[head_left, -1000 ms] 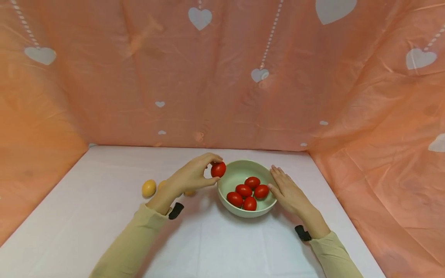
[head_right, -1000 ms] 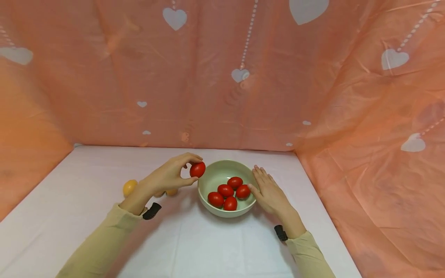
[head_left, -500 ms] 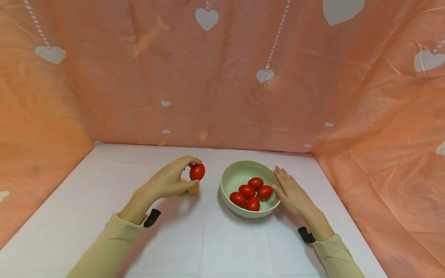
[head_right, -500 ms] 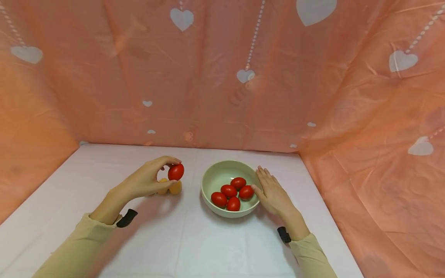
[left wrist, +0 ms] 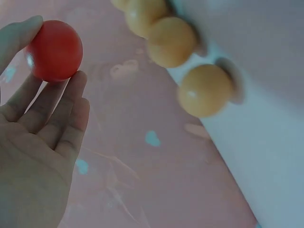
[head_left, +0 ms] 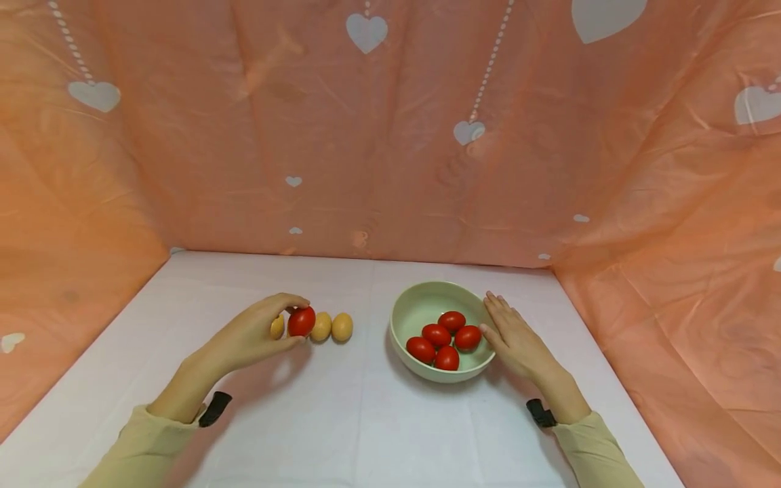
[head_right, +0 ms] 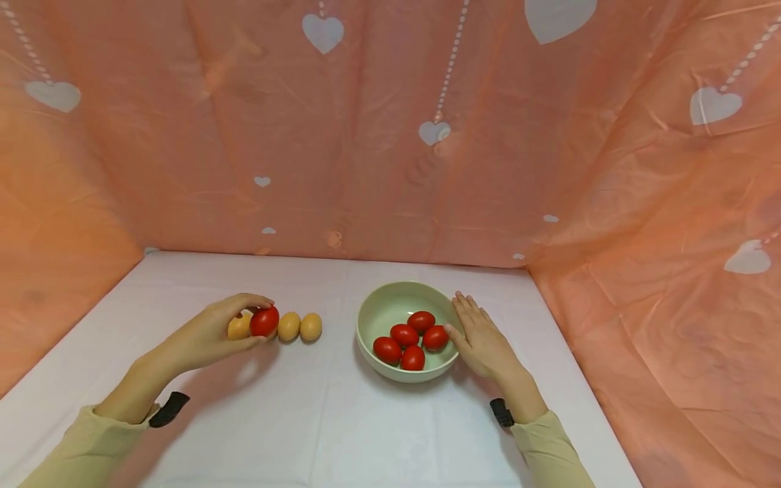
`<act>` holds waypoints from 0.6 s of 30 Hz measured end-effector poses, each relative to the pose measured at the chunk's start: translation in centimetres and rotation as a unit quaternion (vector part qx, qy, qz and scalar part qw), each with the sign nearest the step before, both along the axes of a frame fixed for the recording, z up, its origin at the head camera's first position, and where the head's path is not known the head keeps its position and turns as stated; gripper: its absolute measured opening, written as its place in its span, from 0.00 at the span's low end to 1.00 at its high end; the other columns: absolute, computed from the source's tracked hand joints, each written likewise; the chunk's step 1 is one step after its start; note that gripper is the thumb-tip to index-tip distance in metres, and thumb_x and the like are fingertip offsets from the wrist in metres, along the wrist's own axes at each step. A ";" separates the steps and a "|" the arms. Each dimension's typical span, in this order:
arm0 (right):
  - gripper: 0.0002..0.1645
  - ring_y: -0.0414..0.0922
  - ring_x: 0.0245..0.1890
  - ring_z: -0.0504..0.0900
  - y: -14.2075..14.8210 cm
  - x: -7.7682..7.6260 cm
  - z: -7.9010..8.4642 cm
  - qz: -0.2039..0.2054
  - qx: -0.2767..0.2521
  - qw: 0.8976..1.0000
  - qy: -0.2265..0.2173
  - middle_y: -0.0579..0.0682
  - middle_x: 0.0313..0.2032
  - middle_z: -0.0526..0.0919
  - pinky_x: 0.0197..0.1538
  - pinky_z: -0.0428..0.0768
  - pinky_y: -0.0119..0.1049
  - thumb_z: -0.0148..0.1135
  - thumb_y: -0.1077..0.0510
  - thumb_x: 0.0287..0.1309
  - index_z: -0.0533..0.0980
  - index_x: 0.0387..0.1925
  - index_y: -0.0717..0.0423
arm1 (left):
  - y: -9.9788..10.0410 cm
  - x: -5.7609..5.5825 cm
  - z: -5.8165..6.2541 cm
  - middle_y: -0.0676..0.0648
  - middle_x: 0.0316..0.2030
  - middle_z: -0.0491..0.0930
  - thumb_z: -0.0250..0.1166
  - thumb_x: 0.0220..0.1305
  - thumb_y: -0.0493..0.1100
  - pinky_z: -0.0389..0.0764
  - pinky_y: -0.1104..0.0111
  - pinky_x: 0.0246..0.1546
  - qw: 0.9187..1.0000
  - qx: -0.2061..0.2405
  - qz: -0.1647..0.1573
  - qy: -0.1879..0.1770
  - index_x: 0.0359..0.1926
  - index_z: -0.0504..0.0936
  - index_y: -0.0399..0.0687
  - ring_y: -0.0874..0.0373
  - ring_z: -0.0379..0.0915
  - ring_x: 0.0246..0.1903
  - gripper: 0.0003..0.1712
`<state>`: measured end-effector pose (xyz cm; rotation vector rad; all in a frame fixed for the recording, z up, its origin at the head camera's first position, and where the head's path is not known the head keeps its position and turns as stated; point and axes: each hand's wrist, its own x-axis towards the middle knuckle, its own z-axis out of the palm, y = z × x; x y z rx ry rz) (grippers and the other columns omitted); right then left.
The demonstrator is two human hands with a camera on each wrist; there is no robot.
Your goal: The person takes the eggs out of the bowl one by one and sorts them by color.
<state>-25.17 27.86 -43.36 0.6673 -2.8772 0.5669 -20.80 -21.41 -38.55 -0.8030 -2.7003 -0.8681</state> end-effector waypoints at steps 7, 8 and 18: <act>0.40 0.65 0.79 0.51 0.0 0.0 -0.1 0.004 0.000 1.000 0.006 0.63 0.79 0.55 0.77 0.53 0.64 0.48 0.45 0.80 0.56 0.78 0.68 | -2.4 1.5 -0.9 0.48 0.51 0.84 0.81 0.53 0.34 0.82 0.49 0.53 0.999 -0.034 0.009 0.000 0.57 0.81 0.43 0.50 0.80 0.49 0.30; 0.40 0.65 0.79 0.51 0.0 0.0 -0.1 0.005 0.001 1.000 0.006 0.63 0.79 0.55 0.77 0.53 0.64 0.47 0.45 0.80 0.56 0.78 0.68 | -2.8 1.7 -1.1 0.49 0.50 0.84 0.81 0.52 0.34 0.82 0.49 0.53 0.999 -0.040 0.012 -0.001 0.57 0.81 0.43 0.51 0.80 0.48 0.30; 0.39 0.64 0.79 0.51 0.0 0.0 -0.1 0.007 -0.004 1.000 0.007 0.64 0.79 0.55 0.77 0.53 0.64 0.48 0.46 0.80 0.56 0.78 0.69 | -5.4 3.2 -2.6 0.52 0.49 0.84 0.80 0.53 0.38 0.82 0.50 0.52 0.996 -0.078 0.033 -0.037 0.56 0.82 0.43 0.53 0.80 0.48 0.28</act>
